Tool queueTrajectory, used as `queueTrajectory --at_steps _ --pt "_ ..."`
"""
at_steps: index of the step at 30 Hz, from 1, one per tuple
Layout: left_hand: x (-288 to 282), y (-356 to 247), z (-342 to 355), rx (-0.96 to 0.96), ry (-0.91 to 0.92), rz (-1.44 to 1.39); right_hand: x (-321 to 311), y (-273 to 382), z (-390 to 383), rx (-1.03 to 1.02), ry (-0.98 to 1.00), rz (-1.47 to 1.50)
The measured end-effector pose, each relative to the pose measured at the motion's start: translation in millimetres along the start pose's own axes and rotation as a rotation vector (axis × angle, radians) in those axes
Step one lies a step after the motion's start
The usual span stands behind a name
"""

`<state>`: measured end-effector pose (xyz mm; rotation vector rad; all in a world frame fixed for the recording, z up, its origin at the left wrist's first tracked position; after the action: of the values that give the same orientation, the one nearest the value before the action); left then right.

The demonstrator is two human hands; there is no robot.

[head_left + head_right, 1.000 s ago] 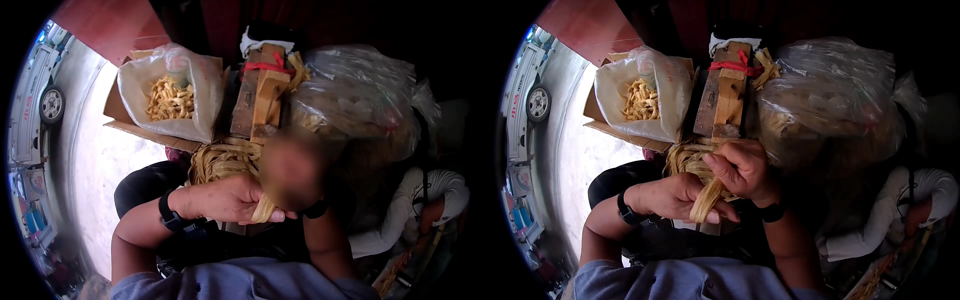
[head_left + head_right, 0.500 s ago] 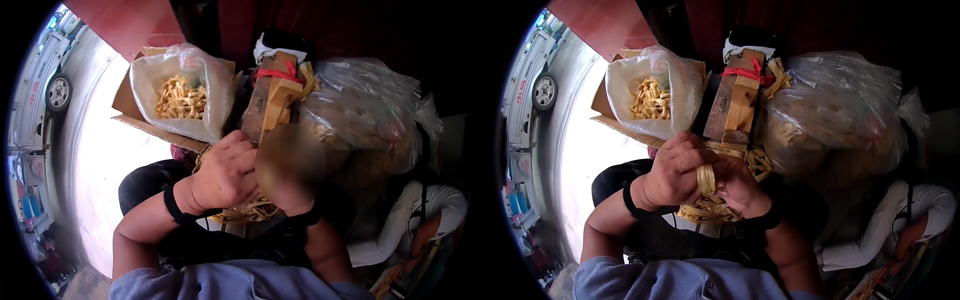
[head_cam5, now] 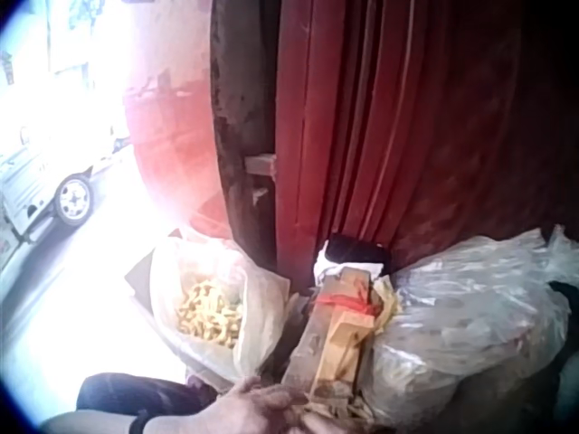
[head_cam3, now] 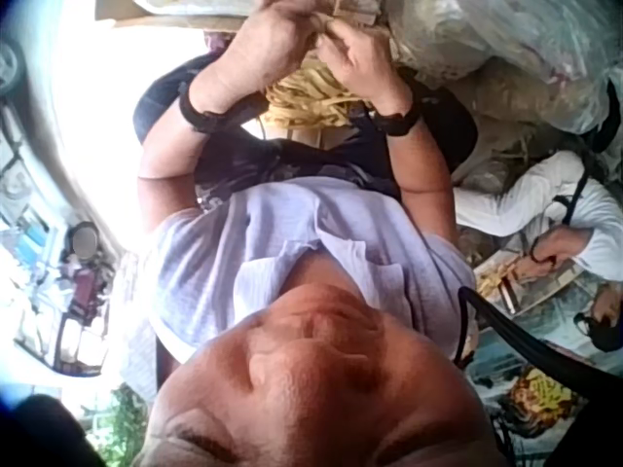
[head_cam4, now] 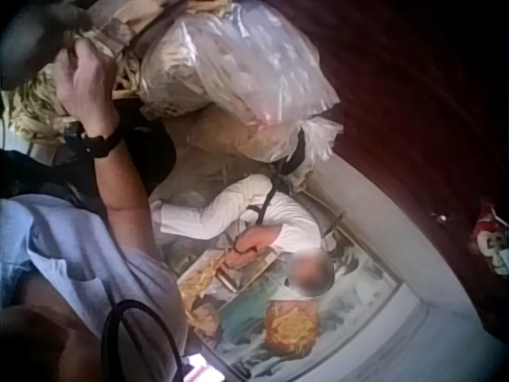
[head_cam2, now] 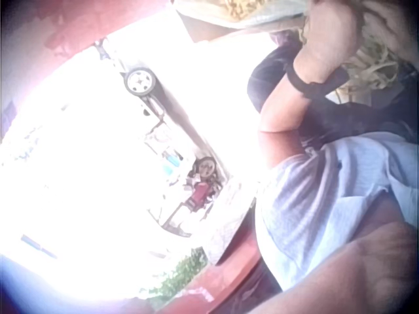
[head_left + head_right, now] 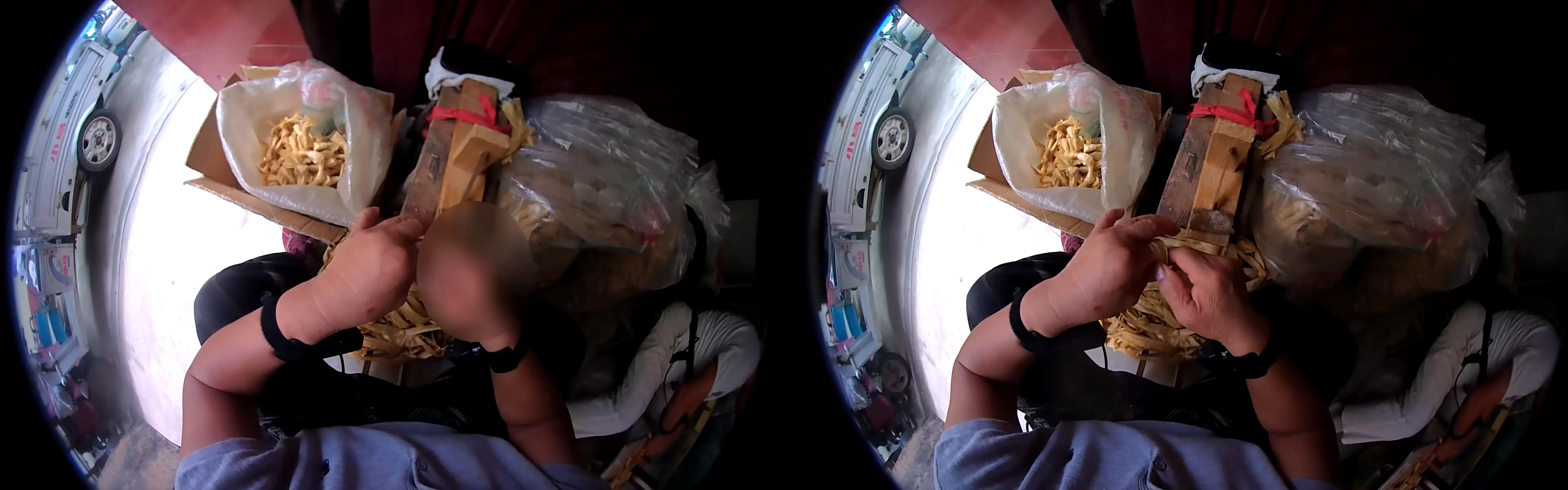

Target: The person is thinning strips of bamboo by hand using a fixed blade mounted on a wooden block. They pull the strips through the blade mechanism and set the processed pieces aside.

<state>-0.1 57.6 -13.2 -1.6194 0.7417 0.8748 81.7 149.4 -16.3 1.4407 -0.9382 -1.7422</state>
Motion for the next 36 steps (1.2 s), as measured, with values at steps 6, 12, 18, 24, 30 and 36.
queueTrajectory --at_steps 6,12,18,24,30,36 --pt "-15.7 -2.6 -0.2 0.272 -0.125 -0.374 33.0 -54.6 -10.6 0.32 0.12 0.664" --pt "-27.9 30.5 -8.9 -0.035 -0.332 -1.364 58.8 -13.9 -24.9 0.313 0.425 1.295" --pt "-35.5 41.9 -6.7 -0.12 -0.313 -1.251 45.4 -25.2 -20.4 0.353 0.279 1.348" --pt "9.0 30.6 4.2 -0.065 0.203 -1.662 35.1 -30.2 -16.4 0.524 0.144 1.31" --pt "18.9 20.3 10.7 -0.199 0.029 -1.694 7.6 -42.0 -20.9 0.503 0.014 1.058" --pt "4.4 36.3 16.7 -0.219 -0.223 -1.415 -32.9 -56.0 -19.6 0.429 -0.221 0.628"
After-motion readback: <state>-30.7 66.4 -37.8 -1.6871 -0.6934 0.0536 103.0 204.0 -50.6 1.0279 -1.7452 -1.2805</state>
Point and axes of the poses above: each hand's wrist, its own z-axis towards the middle knuckle, its own x-axis out of the palm, y = z × x, the point moved 6 cm from there along z, towards the middle knuckle, and after that the axes turned 10 degrees about y, right-handed, at the moved point
